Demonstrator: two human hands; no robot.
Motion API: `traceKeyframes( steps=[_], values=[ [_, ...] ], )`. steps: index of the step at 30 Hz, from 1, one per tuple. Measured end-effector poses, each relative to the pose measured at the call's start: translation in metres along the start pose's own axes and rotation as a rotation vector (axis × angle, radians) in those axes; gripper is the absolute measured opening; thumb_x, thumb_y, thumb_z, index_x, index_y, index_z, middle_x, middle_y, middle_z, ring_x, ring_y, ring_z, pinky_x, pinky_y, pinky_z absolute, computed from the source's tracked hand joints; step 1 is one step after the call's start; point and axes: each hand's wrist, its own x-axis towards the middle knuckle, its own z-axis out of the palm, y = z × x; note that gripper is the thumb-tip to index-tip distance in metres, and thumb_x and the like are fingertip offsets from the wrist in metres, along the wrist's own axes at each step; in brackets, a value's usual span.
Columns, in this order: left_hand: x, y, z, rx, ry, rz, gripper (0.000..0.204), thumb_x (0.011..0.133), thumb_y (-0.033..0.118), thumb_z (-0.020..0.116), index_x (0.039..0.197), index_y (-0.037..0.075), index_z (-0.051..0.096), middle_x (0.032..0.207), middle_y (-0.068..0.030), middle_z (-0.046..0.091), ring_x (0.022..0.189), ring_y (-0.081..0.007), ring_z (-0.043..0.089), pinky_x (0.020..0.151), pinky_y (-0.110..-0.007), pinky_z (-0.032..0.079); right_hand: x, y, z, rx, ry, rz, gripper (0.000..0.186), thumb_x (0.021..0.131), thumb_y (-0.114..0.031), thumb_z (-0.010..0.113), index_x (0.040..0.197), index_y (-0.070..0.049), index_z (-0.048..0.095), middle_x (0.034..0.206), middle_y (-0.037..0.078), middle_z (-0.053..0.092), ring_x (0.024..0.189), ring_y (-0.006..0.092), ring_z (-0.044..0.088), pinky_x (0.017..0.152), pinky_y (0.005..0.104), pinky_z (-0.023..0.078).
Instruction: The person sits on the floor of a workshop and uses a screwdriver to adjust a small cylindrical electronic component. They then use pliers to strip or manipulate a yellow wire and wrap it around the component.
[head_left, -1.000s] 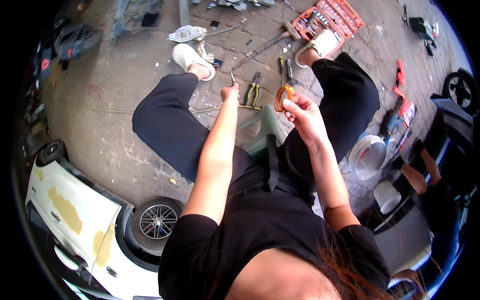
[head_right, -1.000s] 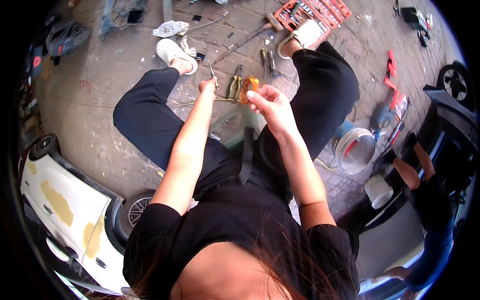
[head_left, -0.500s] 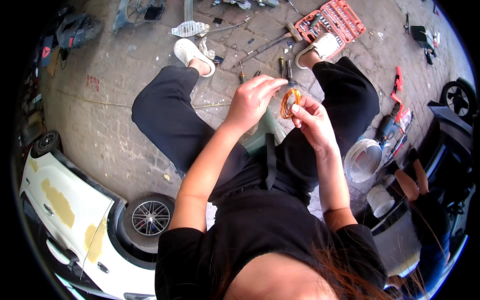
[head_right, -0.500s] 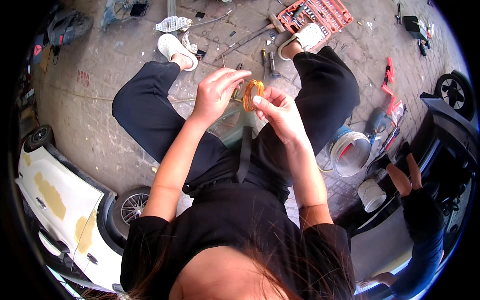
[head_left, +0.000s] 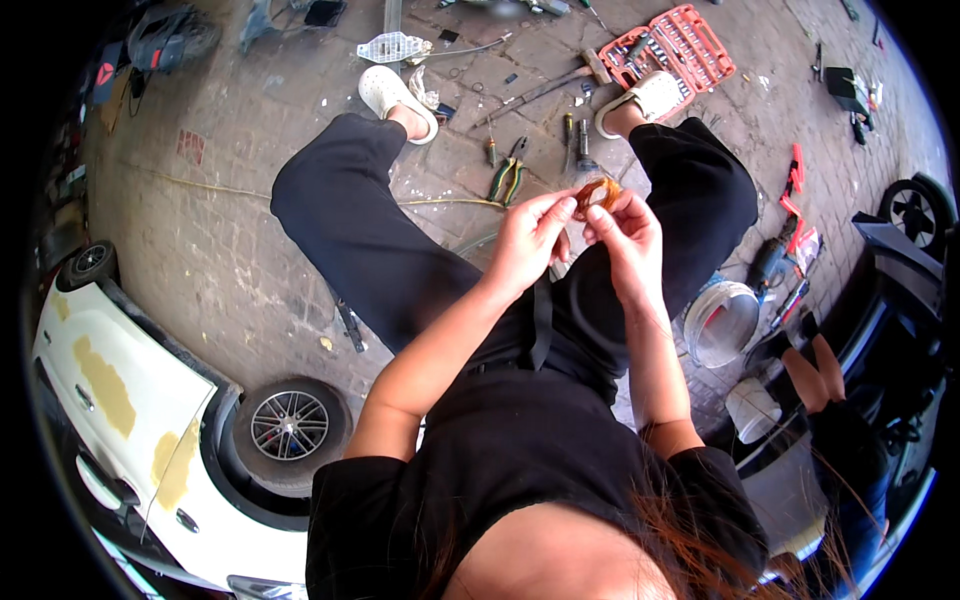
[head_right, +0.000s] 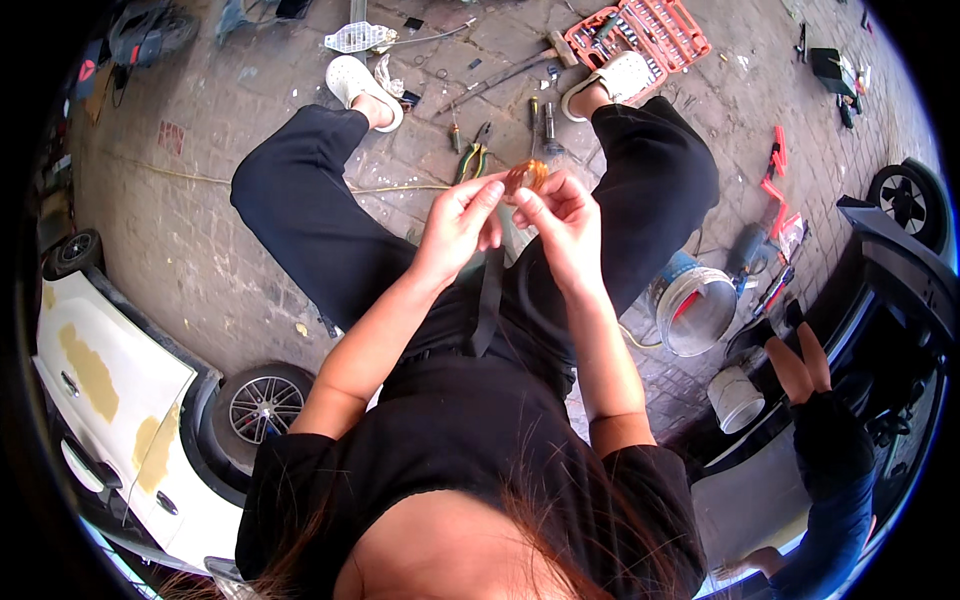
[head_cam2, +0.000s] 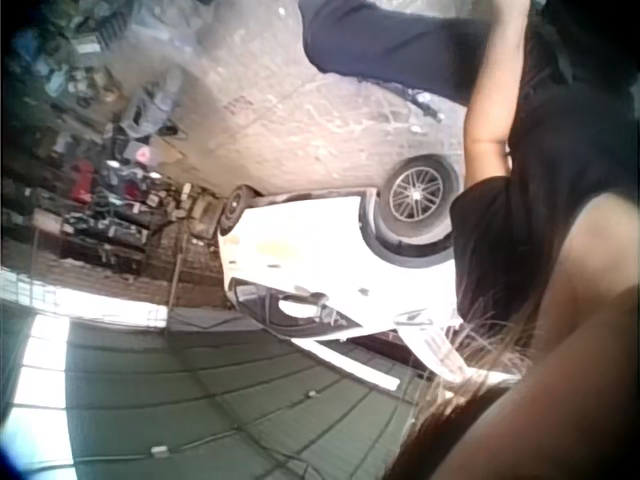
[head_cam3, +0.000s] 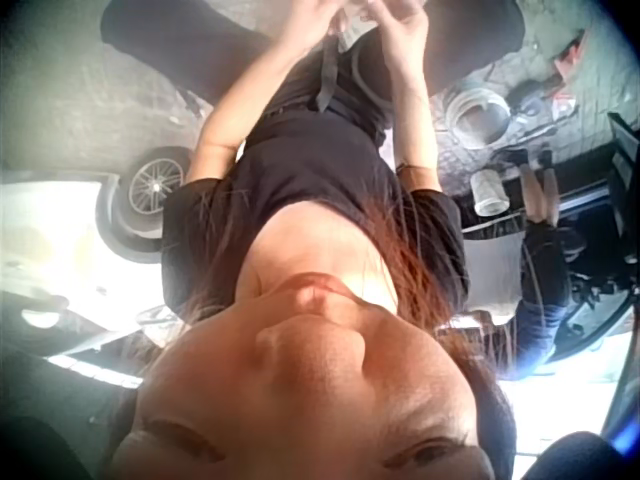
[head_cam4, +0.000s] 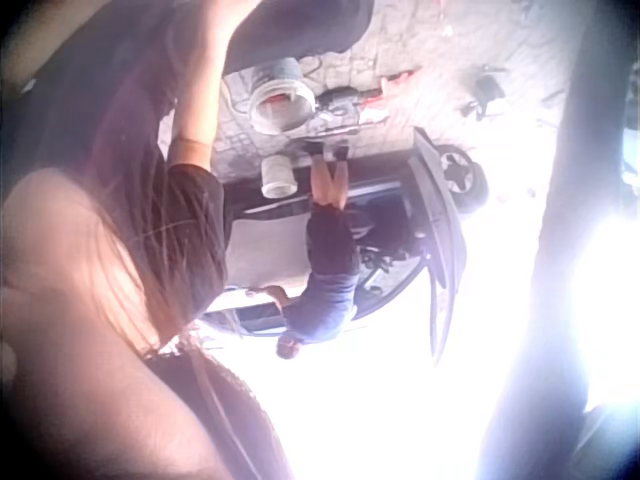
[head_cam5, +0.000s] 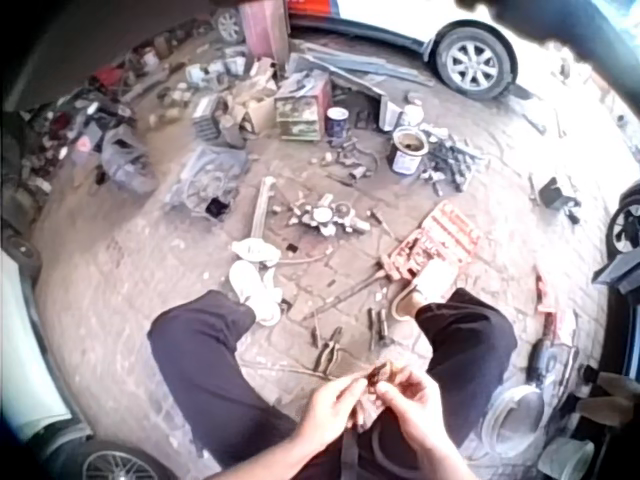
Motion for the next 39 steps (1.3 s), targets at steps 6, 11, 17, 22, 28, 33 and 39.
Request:
traceKeyframes(
  steps=[6, 11, 17, 22, 28, 33, 39],
  values=[
    [0.002, -0.013, -0.001, -0.057, 0.044, 0.069, 0.022, 0.097, 0.013, 0.052, 0.108, -0.002, 0.064, 0.077, -0.0003, 0.059, 0.059, -0.0048, 0.049, 0.049, -0.019, 0.039, -0.017, 0.002, 0.015, -0.041, -0.085, -0.085, 0.012, 0.088, 0.0, 0.063, 0.096, 0.001, 0.055, 0.085, 0.004, 0.064, 0.075, 0.0096, 0.059, 0.069, 0.0231, 0.049],
    [0.003, -0.026, -0.004, 0.178, 0.207, 0.178, 0.016, 0.094, 0.007, 0.055, 0.101, -0.002, 0.066, 0.081, -0.0023, 0.06, 0.059, -0.0056, 0.051, 0.051, -0.021, 0.04, -0.009, 0.012, 0.017, -0.042, 0.019, 0.036, 0.021, 0.088, -0.006, 0.065, 0.107, 0.002, 0.062, 0.095, 0.003, 0.065, 0.086, 0.0074, 0.057, 0.08, 0.0229, 0.046],
    [0.02, -0.057, 0.0, 0.334, 0.402, 0.336, 0.012, 0.09, 0.006, 0.058, 0.095, -0.002, 0.066, 0.08, -0.0101, 0.061, 0.065, -0.0193, 0.06, 0.059, -0.03, 0.047, 0.01, 0.026, 0.019, -0.063, 0.136, 0.111, 0.019, 0.092, -0.013, 0.061, 0.101, 0.003, 0.066, 0.089, 0.004, 0.066, 0.082, 0.0098, 0.059, 0.08, 0.0241, 0.046],
    [0.025, -0.066, -0.01, 0.445, 0.304, 0.399, 0.023, 0.092, 0.005, 0.054, 0.114, -0.002, 0.057, 0.093, -0.0163, 0.064, 0.081, -0.0286, 0.065, 0.071, -0.032, 0.051, 0.03, 0.047, 0.011, 0.016, 0.187, 0.191, 0.02, 0.092, -0.013, 0.061, 0.102, 0.003, 0.067, 0.089, 0.004, 0.067, 0.081, 0.0086, 0.059, 0.077, 0.0231, 0.046],
    [0.032, -0.067, -0.014, 0.284, 0.222, 0.19, 0.027, 0.094, 0.006, 0.051, 0.12, -0.002, 0.052, 0.101, -0.0173, 0.065, 0.087, -0.0259, 0.066, 0.076, -0.031, 0.052, 0.044, 0.054, 0.016, -0.07, 0.174, 0.192, 0.021, 0.092, -0.014, 0.061, 0.104, 0.002, 0.067, 0.092, 0.005, 0.069, 0.084, 0.0088, 0.061, 0.076, 0.0222, 0.047],
    [0.038, -0.068, -0.015, 0.126, 0.237, 0.092, 0.018, 0.095, 0.005, 0.049, 0.11, -0.004, 0.055, 0.094, -0.0127, 0.066, 0.083, -0.017, 0.064, 0.07, -0.03, 0.053, 0.049, 0.054, 0.027, -0.008, 0.233, 0.161, 0.024, 0.093, -0.012, 0.058, 0.111, 0.004, 0.063, 0.097, 0.008, 0.069, 0.09, 0.012, 0.062, 0.082, 0.024, 0.048],
    [0.053, -0.056, -0.045, 0.12, 0.011, 0.021, 0.025, 0.091, 0.011, 0.059, 0.112, -0.003, 0.055, 0.097, -0.0155, 0.066, 0.087, -0.0158, 0.065, 0.076, -0.029, 0.051, 0.067, 0.051, 0.013, -0.06, 0.106, 0.192, 0.023, 0.094, -0.014, 0.058, 0.107, 0.004, 0.064, 0.095, 0.008, 0.069, 0.082, 0.0109, 0.063, 0.077, 0.0228, 0.05]
  ],
)
